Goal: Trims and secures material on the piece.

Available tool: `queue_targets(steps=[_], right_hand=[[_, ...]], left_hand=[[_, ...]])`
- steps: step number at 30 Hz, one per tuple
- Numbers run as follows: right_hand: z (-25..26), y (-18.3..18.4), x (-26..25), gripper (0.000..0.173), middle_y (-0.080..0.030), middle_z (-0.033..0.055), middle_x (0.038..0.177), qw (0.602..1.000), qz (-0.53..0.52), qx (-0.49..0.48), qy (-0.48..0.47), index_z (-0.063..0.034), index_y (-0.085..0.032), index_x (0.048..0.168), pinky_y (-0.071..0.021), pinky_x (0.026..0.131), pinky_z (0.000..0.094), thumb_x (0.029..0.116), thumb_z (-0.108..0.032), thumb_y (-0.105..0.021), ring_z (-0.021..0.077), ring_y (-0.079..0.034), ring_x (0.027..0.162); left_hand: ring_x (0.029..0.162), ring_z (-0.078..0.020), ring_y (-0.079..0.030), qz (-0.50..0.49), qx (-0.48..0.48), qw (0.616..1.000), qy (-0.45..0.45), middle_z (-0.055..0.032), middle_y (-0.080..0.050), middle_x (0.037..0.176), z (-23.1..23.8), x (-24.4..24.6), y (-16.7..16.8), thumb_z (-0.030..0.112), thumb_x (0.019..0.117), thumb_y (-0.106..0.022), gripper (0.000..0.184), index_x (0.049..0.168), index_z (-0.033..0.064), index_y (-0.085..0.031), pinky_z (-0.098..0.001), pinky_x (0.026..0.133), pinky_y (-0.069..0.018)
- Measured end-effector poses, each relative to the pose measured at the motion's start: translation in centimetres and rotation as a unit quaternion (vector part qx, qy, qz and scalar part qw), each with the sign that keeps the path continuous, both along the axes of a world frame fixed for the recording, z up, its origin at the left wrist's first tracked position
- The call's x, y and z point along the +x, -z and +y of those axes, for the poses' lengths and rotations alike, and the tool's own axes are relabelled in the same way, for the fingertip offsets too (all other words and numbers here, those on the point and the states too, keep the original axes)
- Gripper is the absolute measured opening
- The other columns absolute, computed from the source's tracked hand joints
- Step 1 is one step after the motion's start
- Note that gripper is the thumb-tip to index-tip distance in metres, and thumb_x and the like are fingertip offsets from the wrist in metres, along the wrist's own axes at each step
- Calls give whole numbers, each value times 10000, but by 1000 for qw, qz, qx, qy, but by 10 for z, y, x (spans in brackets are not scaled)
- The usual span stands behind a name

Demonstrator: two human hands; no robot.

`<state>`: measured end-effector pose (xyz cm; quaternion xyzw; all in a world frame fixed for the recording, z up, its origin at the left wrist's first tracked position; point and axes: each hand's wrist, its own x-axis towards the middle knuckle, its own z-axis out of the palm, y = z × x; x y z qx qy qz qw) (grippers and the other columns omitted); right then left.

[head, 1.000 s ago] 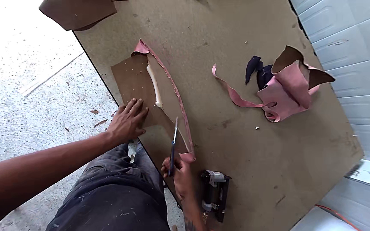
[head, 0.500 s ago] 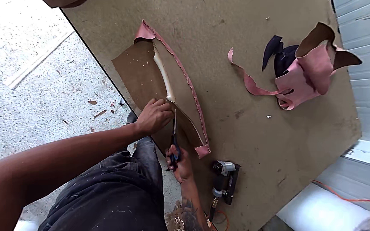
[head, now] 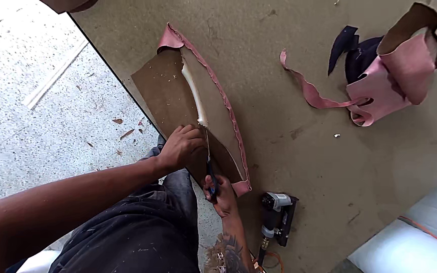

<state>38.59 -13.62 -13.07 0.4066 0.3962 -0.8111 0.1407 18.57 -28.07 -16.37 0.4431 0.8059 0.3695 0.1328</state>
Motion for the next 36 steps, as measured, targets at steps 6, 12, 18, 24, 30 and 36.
queue_targets(steps=[6, 12, 18, 24, 30, 36], right_hand=[[5, 6, -3, 449, -588, 72, 693, 998, 35, -40, 17, -47, -653, 833, -445, 474, 236, 888, -477, -770, 103, -525, 522], [14, 9, -3, 403, -585, 85, 692, 999, 28, -40, 7, -23, -669, 842, -446, 454, 226, 861, -391, -832, 93, -515, 504], [29, 3, 0, 432, -604, 91, 711, 997, 22, -62, -50, -18, -663, 847, -447, 457, 219, 883, -427, -800, 96, -537, 522], [82, -54, 63, 538, -694, 107, 1158, 946, 58, 140, -285, -70, -724, 1113, -634, 676, 412, 911, -568, -707, 238, -708, 871], [206, -79, 47, 397, -707, 97, 859, 781, -179, 553, -228, -92, -757, 979, -562, 743, 555, 956, -483, -691, 272, -679, 811], [254, -56, 39, 517, -690, 157, 1207, 822, -170, 540, -69, -91, -562, 1422, -599, 861, 552, 1036, -433, -589, 300, -716, 986]], left_hand=[[1047, -130, -609, -17, -1, 1000, -3, 78, -695, 1053, -2, 11, -9, 270, 1009, -631, 150, 1052, 255, -774, -365, 870, -490], [1046, -132, -611, -18, -5, 1000, -17, 71, -693, 1023, 1, 17, -11, 263, 1009, -633, 151, 1034, 240, -779, -364, 871, -492], [1066, -117, -612, -27, -22, 999, -21, 84, -695, 1023, 3, 21, -16, 271, 1001, -644, 141, 1018, 249, -782, -359, 899, -502], [1112, -168, -633, -7, 48, 988, 147, 14, -716, 1117, 24, -45, -41, 307, 984, -674, 183, 1085, 208, -790, -397, 989, -525], [1557, -292, -257, 83, -63, 937, 335, -8, -418, 1622, 109, -98, -43, 563, 749, -830, 708, 1398, 372, -623, -555, 1272, -202], [1282, -206, -545, 105, -98, 922, 359, 72, -598, 1403, 130, -86, -30, 528, 734, -818, 685, 1380, 426, -613, -490, 1047, -455]])
